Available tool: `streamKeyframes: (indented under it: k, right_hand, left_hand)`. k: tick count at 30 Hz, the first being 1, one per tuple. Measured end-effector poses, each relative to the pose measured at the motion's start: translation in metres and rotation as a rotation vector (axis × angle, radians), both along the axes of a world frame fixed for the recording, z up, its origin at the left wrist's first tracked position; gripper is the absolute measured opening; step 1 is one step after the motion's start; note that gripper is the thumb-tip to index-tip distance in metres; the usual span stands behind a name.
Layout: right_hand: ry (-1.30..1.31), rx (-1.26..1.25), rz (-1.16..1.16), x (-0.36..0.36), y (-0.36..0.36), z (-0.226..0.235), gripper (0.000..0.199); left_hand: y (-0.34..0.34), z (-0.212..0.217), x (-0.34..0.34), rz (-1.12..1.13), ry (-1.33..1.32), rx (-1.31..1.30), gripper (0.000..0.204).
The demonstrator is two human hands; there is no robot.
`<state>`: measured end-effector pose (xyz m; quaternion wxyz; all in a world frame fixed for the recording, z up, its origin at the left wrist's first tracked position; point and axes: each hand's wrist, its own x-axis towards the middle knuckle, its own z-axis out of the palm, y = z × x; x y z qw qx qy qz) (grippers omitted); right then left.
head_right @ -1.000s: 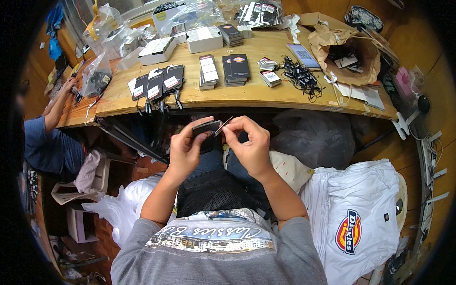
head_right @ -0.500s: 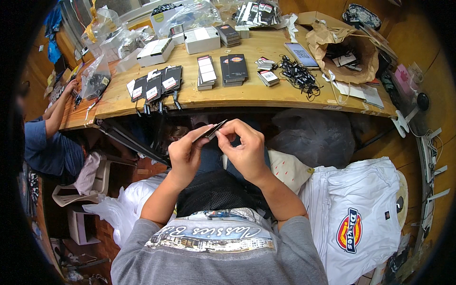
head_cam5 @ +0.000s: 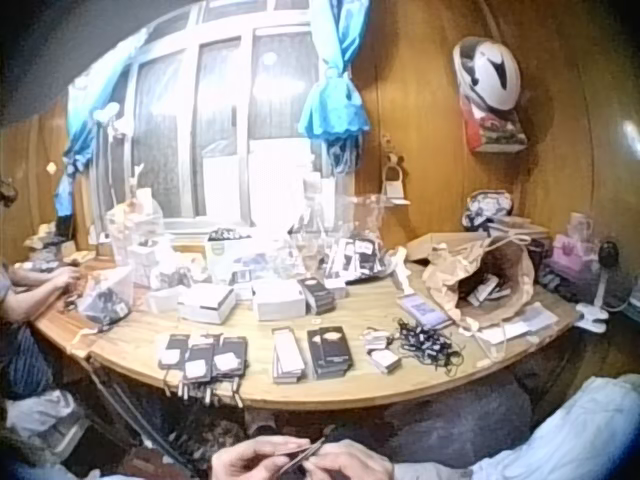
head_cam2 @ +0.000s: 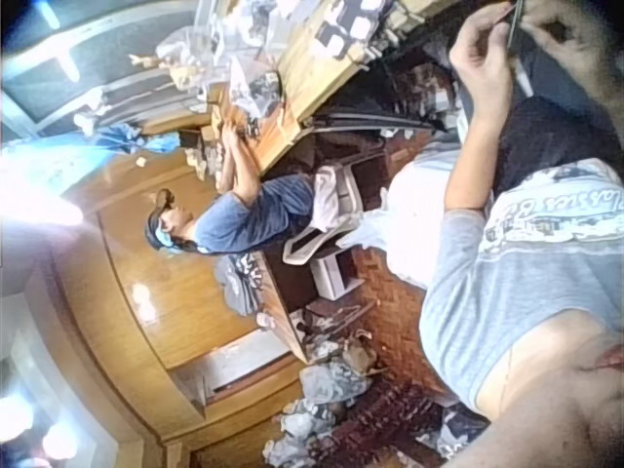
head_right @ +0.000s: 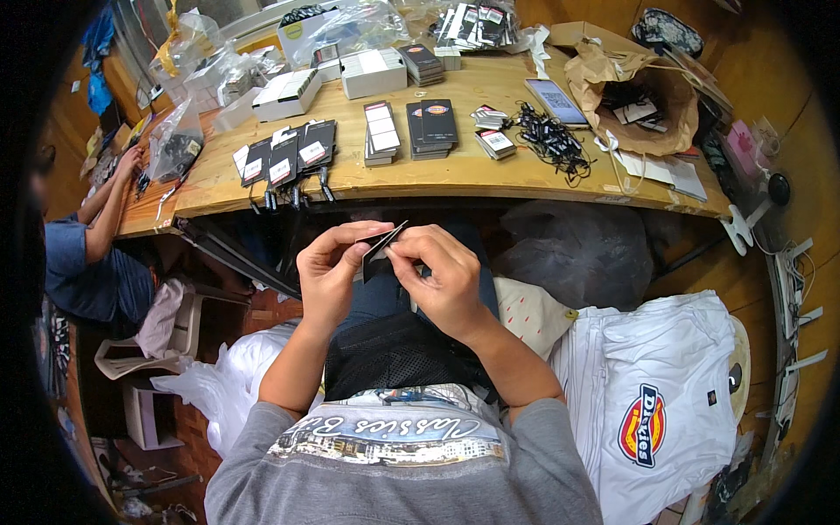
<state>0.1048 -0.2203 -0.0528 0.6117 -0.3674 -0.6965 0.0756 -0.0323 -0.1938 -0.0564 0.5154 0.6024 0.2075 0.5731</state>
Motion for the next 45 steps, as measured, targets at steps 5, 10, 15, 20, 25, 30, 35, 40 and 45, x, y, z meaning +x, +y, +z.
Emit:
streamKeyframes:
  k: [5,10,15,20,25,30,35,40,45]
  right_hand:
    - [-0.035,0.029,-0.014,0.000,0.000,0.002,0.015]
    - [-0.078,0.064,-0.028,0.000,0.001,0.004,0.017]
    - [-0.109,0.005,0.039,0.000,-0.001,0.002,0.016]
    - [-0.050,-0.041,0.055,-0.002,0.000,-0.001,0.015]
    - [-0.003,-0.145,0.068,0.000,0.007,-0.003,0.012]
    - [0.152,-0.515,0.227,0.010,0.010,-0.015,0.009]
    - [0.406,-0.601,0.387,0.006,0.011,-0.022,0.009]
    - [0.637,-0.650,0.574,0.013,0.018,-0.048,0.010]
    - [0.846,-0.651,0.717,0.023,0.026,-0.056,0.025]
  left_hand:
    - [0.003,-0.006,-0.002,-0.006,-0.017,0.006,0.015]
    - [0.004,-0.002,-0.006,0.019,0.117,0.158,0.013]
    - [0.018,0.007,-0.014,-0.164,0.153,-0.035,0.012]
    - [0.023,0.003,-0.011,-0.244,0.074,-0.170,0.008]
    - [0.020,-0.008,-0.004,-0.091,0.082,-0.052,0.004]
    - [0.016,-0.006,-0.003,0.020,0.089,-0.021,0.006]
    - [0.019,-0.012,0.001,-0.131,-0.045,-0.310,0.008]
    - [0.020,-0.024,0.004,-0.269,-0.145,-0.445,0.012]
    - [0.032,-0.022,0.019,-0.348,-0.067,-0.449,0.011]
